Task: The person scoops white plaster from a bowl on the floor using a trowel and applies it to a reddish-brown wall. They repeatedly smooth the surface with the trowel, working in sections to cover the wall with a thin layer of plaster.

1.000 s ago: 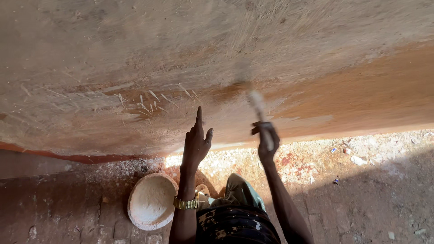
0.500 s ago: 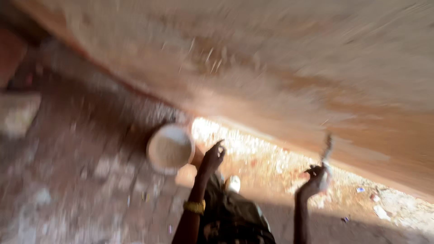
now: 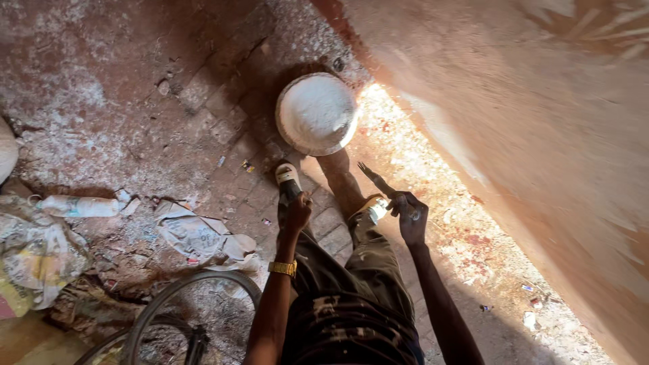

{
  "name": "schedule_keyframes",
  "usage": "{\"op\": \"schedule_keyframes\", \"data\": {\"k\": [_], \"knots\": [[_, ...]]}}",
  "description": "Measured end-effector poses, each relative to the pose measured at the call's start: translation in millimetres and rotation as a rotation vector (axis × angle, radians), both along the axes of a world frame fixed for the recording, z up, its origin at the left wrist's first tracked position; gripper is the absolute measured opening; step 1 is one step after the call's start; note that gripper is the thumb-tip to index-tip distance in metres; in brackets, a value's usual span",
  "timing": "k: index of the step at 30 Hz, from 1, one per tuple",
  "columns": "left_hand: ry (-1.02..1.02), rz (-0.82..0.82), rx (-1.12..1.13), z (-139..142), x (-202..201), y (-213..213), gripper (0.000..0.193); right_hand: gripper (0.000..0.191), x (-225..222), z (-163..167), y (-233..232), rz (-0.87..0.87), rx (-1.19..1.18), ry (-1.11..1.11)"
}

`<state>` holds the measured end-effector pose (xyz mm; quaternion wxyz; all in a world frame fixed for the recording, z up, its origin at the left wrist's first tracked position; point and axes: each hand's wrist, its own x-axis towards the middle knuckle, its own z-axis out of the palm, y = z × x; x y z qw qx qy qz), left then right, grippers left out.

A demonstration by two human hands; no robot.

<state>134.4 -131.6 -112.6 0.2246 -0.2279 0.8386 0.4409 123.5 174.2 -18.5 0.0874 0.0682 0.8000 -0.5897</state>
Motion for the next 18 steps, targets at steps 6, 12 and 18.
{"op": "schedule_keyframes", "data": {"k": [6, 12, 18], "knots": [[0.019, -0.171, -0.155, -58.0, -4.6, -96.8, 0.043, 0.034, -5.6, -56.9, -83.1, -0.016, 0.008, -0.102], [-0.074, -0.205, -0.299, -165.8, -19.9, -151.2, 0.07, 0.038, -13.0, -140.3, -165.1, -0.127, 0.003, -0.307], [-0.013, -0.34, -0.366, -271.0, -81.7, -201.0, 0.08, 0.039, -78.4, -243.0, -223.9, -0.264, -0.074, -0.535]]}}
